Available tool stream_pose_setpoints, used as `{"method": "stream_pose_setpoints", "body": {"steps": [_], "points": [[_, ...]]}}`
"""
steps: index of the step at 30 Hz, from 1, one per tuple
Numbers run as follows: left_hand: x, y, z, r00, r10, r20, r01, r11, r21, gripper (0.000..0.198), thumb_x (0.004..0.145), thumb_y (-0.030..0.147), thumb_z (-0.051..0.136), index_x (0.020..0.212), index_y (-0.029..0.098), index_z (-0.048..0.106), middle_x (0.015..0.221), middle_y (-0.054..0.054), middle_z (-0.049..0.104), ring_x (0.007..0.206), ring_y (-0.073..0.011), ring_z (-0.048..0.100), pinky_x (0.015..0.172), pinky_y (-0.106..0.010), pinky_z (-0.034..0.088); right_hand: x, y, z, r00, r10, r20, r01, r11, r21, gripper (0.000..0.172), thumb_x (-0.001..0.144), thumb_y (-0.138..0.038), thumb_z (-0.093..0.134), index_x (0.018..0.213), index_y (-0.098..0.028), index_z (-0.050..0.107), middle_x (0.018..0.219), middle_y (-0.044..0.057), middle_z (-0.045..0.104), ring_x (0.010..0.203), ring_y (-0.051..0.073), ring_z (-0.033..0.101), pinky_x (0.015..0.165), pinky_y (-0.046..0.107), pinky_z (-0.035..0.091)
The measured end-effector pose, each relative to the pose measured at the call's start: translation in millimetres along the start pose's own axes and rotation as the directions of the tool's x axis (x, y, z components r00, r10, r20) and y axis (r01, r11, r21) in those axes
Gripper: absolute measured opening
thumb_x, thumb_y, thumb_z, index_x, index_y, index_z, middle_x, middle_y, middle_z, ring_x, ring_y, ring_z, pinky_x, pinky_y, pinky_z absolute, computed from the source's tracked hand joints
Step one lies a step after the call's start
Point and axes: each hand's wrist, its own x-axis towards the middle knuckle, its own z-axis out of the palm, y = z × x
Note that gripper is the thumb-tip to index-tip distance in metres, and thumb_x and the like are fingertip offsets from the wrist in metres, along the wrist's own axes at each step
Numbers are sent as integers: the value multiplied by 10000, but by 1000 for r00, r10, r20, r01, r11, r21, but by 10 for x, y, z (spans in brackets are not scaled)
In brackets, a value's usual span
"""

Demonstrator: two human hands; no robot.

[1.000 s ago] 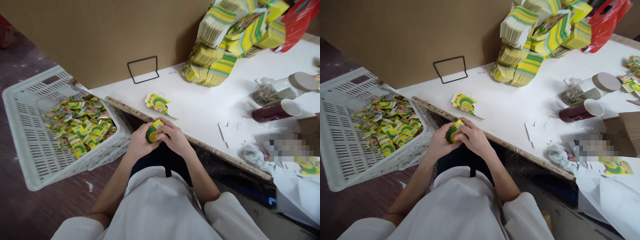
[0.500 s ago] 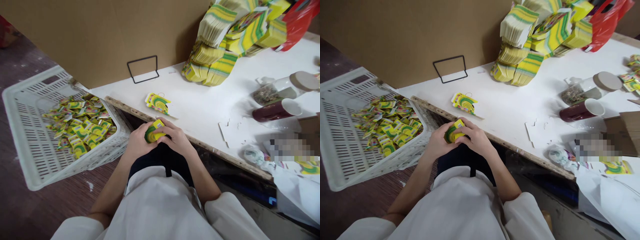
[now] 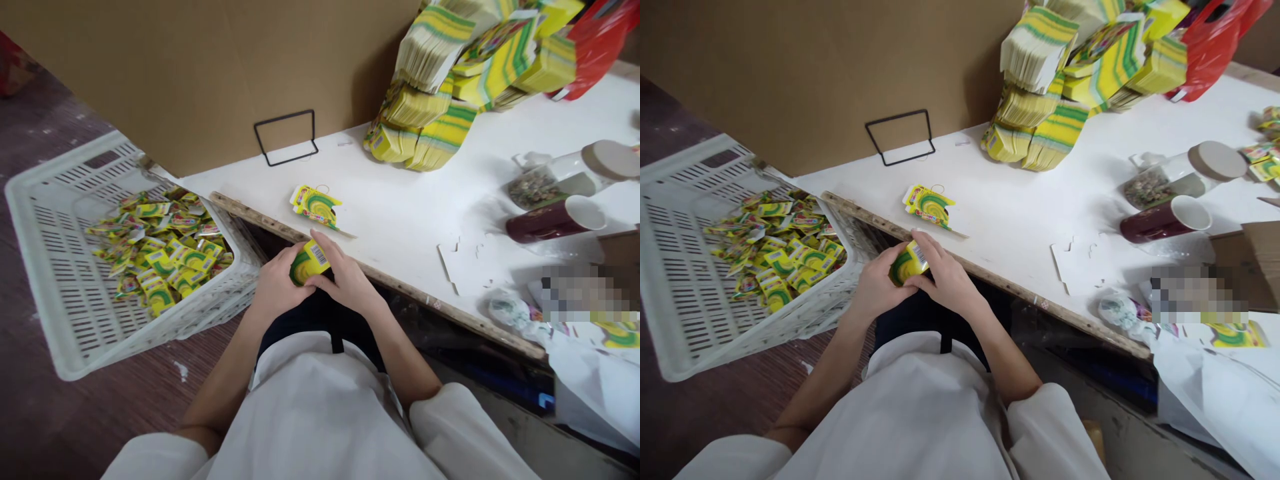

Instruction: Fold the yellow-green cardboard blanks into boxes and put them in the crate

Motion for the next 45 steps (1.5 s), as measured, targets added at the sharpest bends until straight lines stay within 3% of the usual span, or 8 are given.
{"method": "stream_pose_setpoints", "body": {"steps": [3, 10, 14, 17, 20, 24, 32, 45], "points": [[-7, 22, 16, 1000, 13, -6, -13, 999, -35, 605, 741, 357, 731, 1293, 188, 550, 1187, -116, 701, 1069, -289, 693, 928, -414, 565, -15, 17, 17, 999, -4, -45, 9, 994, 109, 804, 972, -438, 566, 1609, -224, 124, 1580, 169, 396, 1455, 271, 414, 1175, 469, 390], [-60, 32, 131, 999, -5, -44, 6, 1000, 17, 593, 714, 330, 735, 1261, 173, 570, 1163, -121, 709, 1046, -288, 700, 926, -414, 568, 18, -84, 174, 978, 108, -176, -110, 994, 1, 468, 1042, -292, 325, 1488, -195, 431, 1442, 148, 562, 1345, 234, 542, 1103, 413, 469], [-127, -213, -85, 987, -123, -106, 124, 992, 2, 598, 752, 396, 750, 1274, 178, 557, 1185, -120, 688, 1079, -301, 680, 953, -454, 552, 109, 62, 129, 984, 87, -155, -72, 992, 102, 512, 999, -390, 492, 1461, -177, 432, 1345, 151, 633, 1219, 237, 627, 1042, 395, 504], [-177, -533, -432, 835, -198, -514, 285, 954, 96, 746, 727, 383, 814, 1350, 158, 471, 1351, -166, 581, 1337, -387, 493, 1125, -586, 393, 286, 263, -28, 939, 165, -303, -180, 983, -21, 386, 945, -384, 595, 1272, -180, 584, 1212, 153, 671, 1098, 267, 655, 974, 435, 520], [-223, -750, -646, 735, -161, -659, 341, 928, 153, 1003, 648, 381, 899, 1453, 187, 333, 1563, -164, 362, 1497, -443, 209, 1221, -650, 176, 549, 433, -137, 879, 269, -393, -378, 897, -230, 274, 888, -324, 677, 1109, -165, 647, 1142, 170, 641, 1041, 310, 622, 918, 477, 504], [-234, -684, -471, 825, -217, -522, 278, 960, 41, 930, 783, 399, 798, 1514, 189, 262, 1568, -212, 345, 1448, -376, 367, 1166, -585, 338, 816, 567, -95, 829, 404, -387, -547, 730, -409, 268, 838, -258, 738, 1032, -97, 648, 1093, 228, 597, 1041, 364, 562, 880, 496, 471], [-98, -352, -45, 955, -182, -234, 153, 979, -136, 517, 868, 386, 690, 1329, 204, 543, 1299, -126, 637, 1202, -256, 624, 1029, -449, 513, 755, 695, -6, 850, 319, -420, -493, 762, -420, 199, 857, -267, 718, 956, -154, 587, 1011, 157, 602, 931, 291, 551, 858, 454, 467], [-139, -199, 105, 971, -237, -18, 214, 904, -369, 387, 874, 385, 668, 1215, 207, 629, 1170, -107, 714, 1114, -238, 679, 1003, -453, 539, 704, 522, -60, 824, 368, -431, -485, 851, -200, 240, 814, -153, 667, 953, -206, 479, 910, 62, 649, 821, 230, 591, 765, 368, 457]]}}
